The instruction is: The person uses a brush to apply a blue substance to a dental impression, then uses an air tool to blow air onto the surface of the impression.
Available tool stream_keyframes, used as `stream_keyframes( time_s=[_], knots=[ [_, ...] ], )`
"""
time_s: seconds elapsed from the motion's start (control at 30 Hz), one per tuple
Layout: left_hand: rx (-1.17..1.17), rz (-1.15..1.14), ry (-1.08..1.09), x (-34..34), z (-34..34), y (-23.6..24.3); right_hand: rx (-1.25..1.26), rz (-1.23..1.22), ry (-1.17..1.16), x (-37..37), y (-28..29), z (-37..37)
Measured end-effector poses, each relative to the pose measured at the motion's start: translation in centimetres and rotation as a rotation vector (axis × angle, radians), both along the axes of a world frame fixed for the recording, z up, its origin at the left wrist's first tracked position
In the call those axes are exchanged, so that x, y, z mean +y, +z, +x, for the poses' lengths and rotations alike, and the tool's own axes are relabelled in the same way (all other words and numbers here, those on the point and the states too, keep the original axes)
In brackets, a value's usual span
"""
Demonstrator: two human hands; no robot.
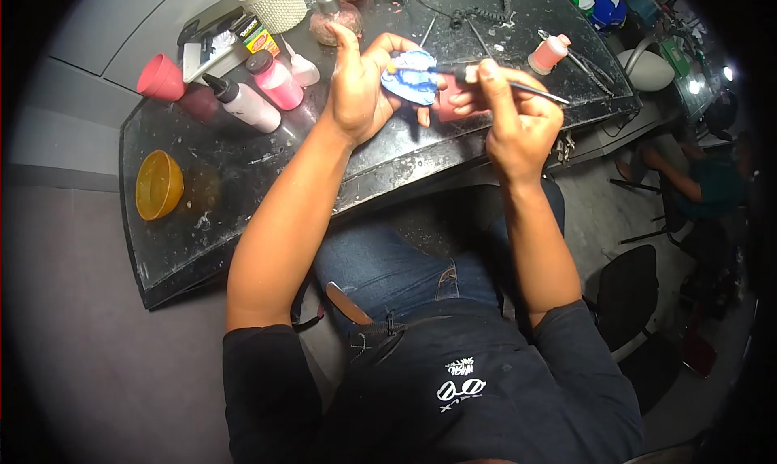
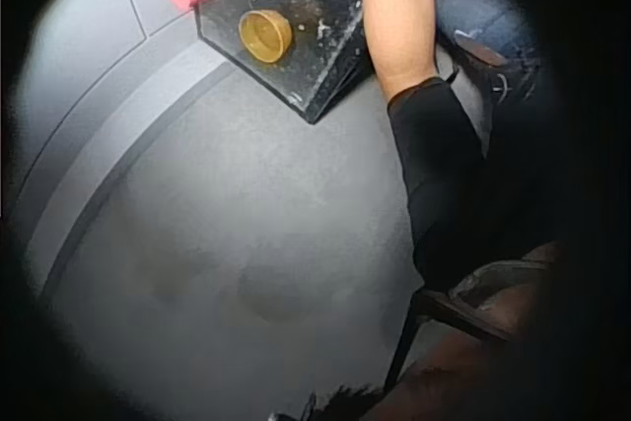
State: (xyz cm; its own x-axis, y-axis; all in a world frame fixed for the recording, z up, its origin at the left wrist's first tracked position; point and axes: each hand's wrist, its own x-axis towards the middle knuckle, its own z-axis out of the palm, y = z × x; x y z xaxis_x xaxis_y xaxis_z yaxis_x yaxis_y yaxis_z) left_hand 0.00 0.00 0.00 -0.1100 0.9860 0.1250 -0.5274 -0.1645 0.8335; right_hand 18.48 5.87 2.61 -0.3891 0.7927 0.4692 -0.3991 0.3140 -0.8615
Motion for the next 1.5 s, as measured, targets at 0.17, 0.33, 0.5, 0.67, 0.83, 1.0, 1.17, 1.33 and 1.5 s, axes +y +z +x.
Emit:
stream_keyframes(
  time_s=[0.17, 0.33, 0.5, 0.67, 0.83, 1.0, 1.17, 1.33, 1.5],
  knots=[
    [-0.044, 0.036, -0.025, 0.3, -0.3, 0.3, 0.024, 0.113, 0.021, -0.3, -1.0, -0.3],
    [-0.052, 0.073, -0.074, 0.4, -0.6, 0.1, 0.093, 0.078, -0.058, -0.1, -0.6, -0.3],
    [-0.038, 0.036, -0.039, 0.1, -0.3, 0.1, -0.035, 0.352, -0.091, -0.8, -1.5, 0.2],
    [0.001, 0.021, -0.021, 0.0, -0.2, -0.1, 0.000, 0.383, -0.134, -0.9, -1.3, 0.1],
    [0.024, -0.003, 0.016, 0.0, 0.2, 0.1, -0.058, 0.451, -0.194, -0.8, -0.6, 0.3],
    [0.109, -0.009, 0.069, -0.1, 0.2, 0.0, -0.077, 0.540, -0.122, -1.5, -1.0, 0.5],
    [-0.032, 0.010, 0.011, 0.1, 0.0, -0.3, -0.055, 0.535, -0.145, -1.5, -1.3, 0.4],
    [-0.166, 0.051, -0.081, -0.1, -0.3, -0.3, -0.023, 0.450, -0.197, -0.8, -2.3, 0.1],
    [-0.206, 0.038, -0.055, -0.2, -0.4, -0.3, -0.051, 0.493, -0.154, -1.5, -1.8, 0.1]
  ],
)
